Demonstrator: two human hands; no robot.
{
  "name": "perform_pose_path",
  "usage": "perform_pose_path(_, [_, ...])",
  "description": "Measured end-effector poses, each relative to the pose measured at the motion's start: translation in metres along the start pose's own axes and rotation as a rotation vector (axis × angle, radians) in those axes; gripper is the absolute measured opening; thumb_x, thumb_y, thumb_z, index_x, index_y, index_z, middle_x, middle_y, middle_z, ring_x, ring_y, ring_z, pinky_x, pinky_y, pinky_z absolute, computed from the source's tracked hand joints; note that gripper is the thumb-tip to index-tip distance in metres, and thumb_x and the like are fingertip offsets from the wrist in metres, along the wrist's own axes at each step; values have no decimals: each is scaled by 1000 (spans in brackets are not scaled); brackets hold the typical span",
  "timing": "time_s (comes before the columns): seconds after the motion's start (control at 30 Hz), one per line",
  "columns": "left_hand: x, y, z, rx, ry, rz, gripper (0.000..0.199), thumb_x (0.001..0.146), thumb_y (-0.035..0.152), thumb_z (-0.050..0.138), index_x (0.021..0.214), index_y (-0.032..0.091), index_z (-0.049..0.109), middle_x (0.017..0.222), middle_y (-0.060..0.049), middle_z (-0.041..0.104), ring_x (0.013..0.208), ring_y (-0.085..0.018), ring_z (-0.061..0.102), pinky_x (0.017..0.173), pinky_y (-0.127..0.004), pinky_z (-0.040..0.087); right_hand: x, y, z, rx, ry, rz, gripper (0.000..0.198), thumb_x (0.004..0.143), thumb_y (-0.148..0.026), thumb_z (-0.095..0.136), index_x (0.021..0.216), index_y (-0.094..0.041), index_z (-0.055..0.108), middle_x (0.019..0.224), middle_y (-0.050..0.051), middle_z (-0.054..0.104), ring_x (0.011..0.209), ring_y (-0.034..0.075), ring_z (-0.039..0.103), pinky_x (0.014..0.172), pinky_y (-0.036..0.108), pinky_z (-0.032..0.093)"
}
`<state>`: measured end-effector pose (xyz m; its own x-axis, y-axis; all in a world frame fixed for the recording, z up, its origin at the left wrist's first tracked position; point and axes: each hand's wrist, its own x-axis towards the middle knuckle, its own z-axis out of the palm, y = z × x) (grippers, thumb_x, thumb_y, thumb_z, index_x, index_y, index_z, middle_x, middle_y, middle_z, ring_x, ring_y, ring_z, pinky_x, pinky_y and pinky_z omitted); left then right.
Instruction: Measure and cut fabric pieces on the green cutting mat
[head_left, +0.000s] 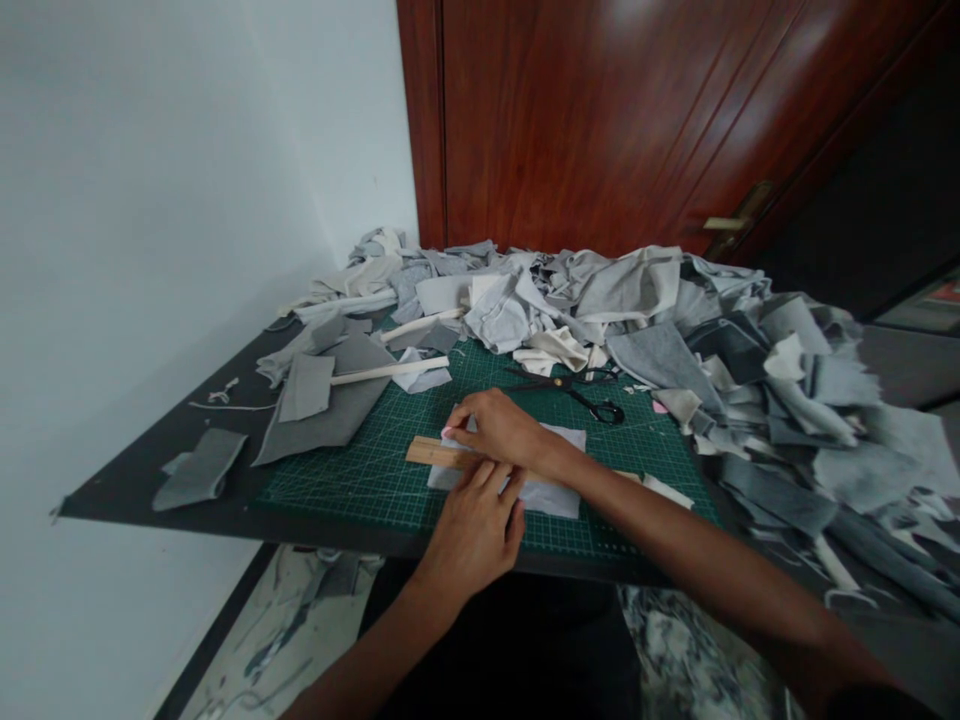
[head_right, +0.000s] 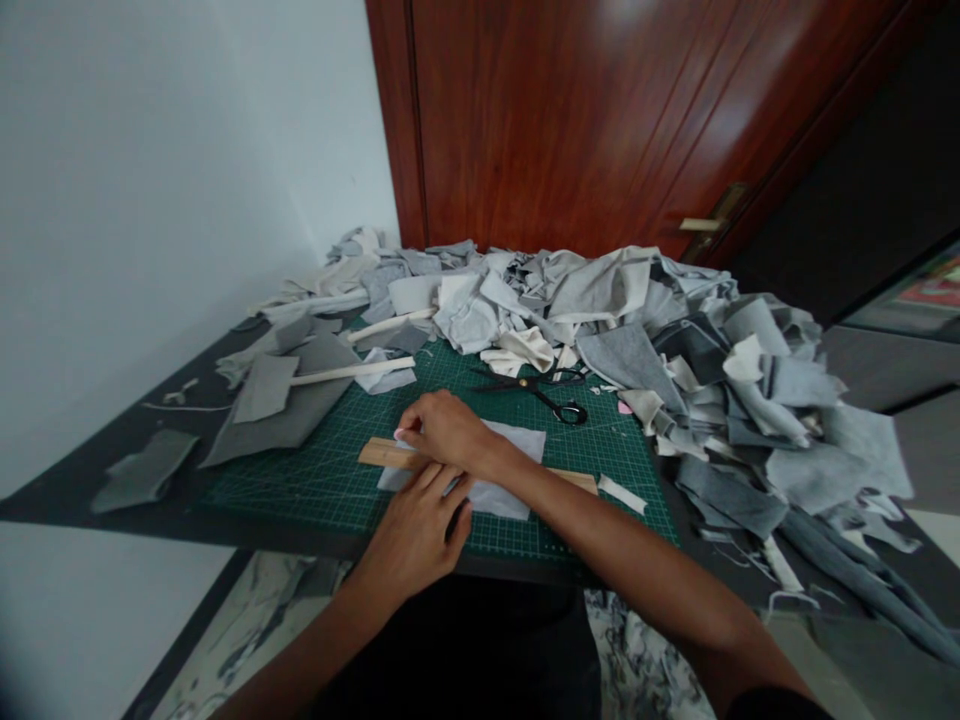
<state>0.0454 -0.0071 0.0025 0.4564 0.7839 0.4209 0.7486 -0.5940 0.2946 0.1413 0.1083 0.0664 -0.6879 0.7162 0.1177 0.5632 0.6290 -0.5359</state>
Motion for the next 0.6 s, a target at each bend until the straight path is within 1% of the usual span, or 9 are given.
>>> perform_pose_path(0.1, [1, 0, -1, -7, 7, 5, 34, 96, 17, 53, 126, 14, 67, 120, -12, 69, 116, -29, 61, 102, -47, 53, 5, -1, 5, 9, -10, 67, 12, 92, -22, 72, 90, -16, 82, 87, 5, 80, 76, 14, 71, 70, 22, 45])
perform_pose_path(0.17, [1, 0, 0, -8, 17, 10, 34, 96, 17, 53, 126, 13, 67, 120, -12, 69, 117, -29, 61, 103, -47, 53, 6, 0, 8, 11, -21, 82, 11, 91, -23, 73, 90, -17, 82, 86, 4, 80, 74, 13, 70, 68, 21, 44])
perform_pose_path(0.4, [2, -1, -2, -26, 19, 15, 36, 96, 17, 52, 130, 15, 66, 122, -12, 69, 120, -29, 60, 106, -47, 51, 5, 2, 9, -21, -62, 85, 9, 89, -22, 74, 91, -18, 82, 86, 3, 79, 75, 13, 70, 67, 22, 43])
perform_pose_path(0.6, [2, -1, -1, -23, 11, 4, 38, 96, 17, 53, 132, 17, 65, 121, -12, 69, 121, -29, 59, 106, -47, 51, 9, 1, 11, -36, -65, 89, 8, 87, -22, 75, 89, -20, 82, 85, 2, 79, 75, 13, 70, 69, 22, 44])
